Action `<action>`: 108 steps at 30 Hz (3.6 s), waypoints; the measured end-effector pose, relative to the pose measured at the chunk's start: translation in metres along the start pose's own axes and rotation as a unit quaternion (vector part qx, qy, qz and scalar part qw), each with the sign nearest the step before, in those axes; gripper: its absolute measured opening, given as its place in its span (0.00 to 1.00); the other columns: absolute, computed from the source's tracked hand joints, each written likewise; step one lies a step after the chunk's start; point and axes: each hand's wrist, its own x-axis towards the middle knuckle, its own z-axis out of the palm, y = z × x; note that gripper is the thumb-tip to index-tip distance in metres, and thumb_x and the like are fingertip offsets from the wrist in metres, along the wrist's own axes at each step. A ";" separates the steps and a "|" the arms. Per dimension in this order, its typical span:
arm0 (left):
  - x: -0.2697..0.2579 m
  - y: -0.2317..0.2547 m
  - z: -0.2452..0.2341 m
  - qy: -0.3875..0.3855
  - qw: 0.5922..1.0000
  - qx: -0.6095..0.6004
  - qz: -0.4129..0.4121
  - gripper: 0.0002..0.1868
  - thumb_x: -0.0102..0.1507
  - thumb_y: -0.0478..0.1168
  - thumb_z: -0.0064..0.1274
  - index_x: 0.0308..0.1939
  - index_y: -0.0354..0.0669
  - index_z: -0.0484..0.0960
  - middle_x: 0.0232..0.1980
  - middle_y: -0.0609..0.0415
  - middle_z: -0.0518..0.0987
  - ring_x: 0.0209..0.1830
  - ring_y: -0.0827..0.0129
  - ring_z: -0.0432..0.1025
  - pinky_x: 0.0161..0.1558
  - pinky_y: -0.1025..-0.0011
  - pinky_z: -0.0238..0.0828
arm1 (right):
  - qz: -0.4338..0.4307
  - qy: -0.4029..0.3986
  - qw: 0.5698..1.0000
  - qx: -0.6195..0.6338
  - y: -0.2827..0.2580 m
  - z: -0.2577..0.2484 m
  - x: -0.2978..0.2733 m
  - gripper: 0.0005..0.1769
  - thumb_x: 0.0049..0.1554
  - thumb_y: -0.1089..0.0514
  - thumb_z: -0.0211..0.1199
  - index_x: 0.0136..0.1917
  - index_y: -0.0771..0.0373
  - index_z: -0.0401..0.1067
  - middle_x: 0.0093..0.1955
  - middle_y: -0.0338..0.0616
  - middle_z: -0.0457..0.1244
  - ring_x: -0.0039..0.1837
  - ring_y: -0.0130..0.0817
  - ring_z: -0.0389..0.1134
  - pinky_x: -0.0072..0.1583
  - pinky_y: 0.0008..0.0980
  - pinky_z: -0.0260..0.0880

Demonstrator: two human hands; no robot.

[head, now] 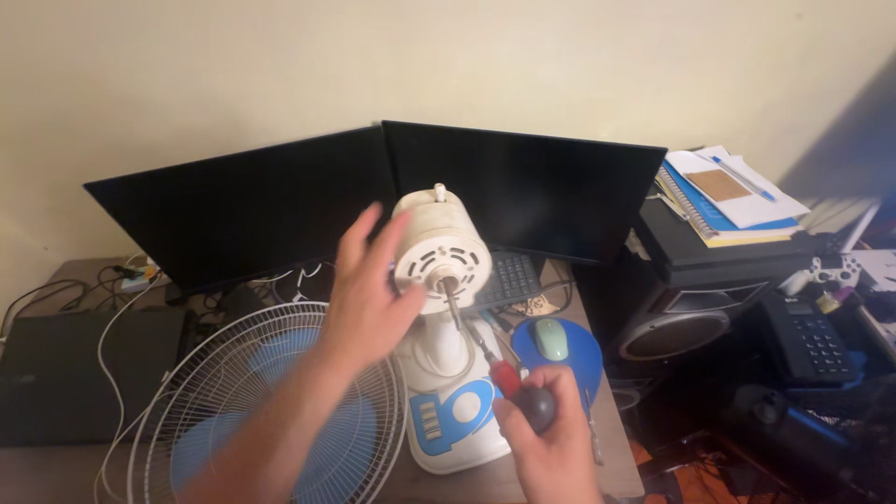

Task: The person uses a screwdriver to loosen and remove a screw from the back of a white fan motor housing. They then use a wrench to further loosen the screw and remove it from the motor housing.

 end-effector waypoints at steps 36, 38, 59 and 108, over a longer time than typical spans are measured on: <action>0.103 -0.022 -0.002 -0.326 0.945 0.019 0.015 0.32 0.56 0.41 0.64 0.65 0.64 0.78 0.71 0.46 0.67 0.70 0.54 0.65 0.70 0.64 0.62 | -0.146 0.039 0.971 -0.184 -0.004 -0.013 0.022 0.17 0.51 0.59 0.70 0.53 0.64 0.73 0.45 0.47 0.72 0.46 0.30 0.72 0.49 0.29 0.71; 0.102 -0.020 -0.004 -0.319 0.947 0.020 0.016 0.32 0.56 0.41 0.64 0.65 0.64 0.78 0.70 0.46 0.68 0.70 0.54 0.65 0.70 0.64 0.62 | -0.167 0.025 0.966 -0.197 -0.031 0.008 0.020 0.16 0.52 0.58 0.69 0.53 0.64 0.73 0.46 0.46 0.73 0.46 0.31 0.74 0.49 0.29 0.72; 0.096 -0.014 -0.007 -0.325 0.945 0.016 -0.012 0.31 0.57 0.41 0.63 0.65 0.67 0.78 0.74 0.47 0.63 0.73 0.55 0.61 0.71 0.62 0.59 | -0.178 0.072 0.959 -0.210 -0.049 0.046 0.016 0.16 0.52 0.56 0.69 0.52 0.61 0.71 0.51 0.45 0.74 0.55 0.37 0.77 0.55 0.35 0.73; 0.090 -0.002 -0.012 -0.307 0.951 0.038 -0.019 0.31 0.57 0.42 0.62 0.65 0.67 0.78 0.74 0.49 0.64 0.73 0.53 0.58 0.70 0.60 0.59 | -0.099 -0.160 0.782 -0.594 -0.101 0.022 0.038 0.40 0.51 0.52 0.65 0.77 0.45 0.62 0.55 0.43 0.69 0.55 0.41 0.73 0.55 0.40 0.71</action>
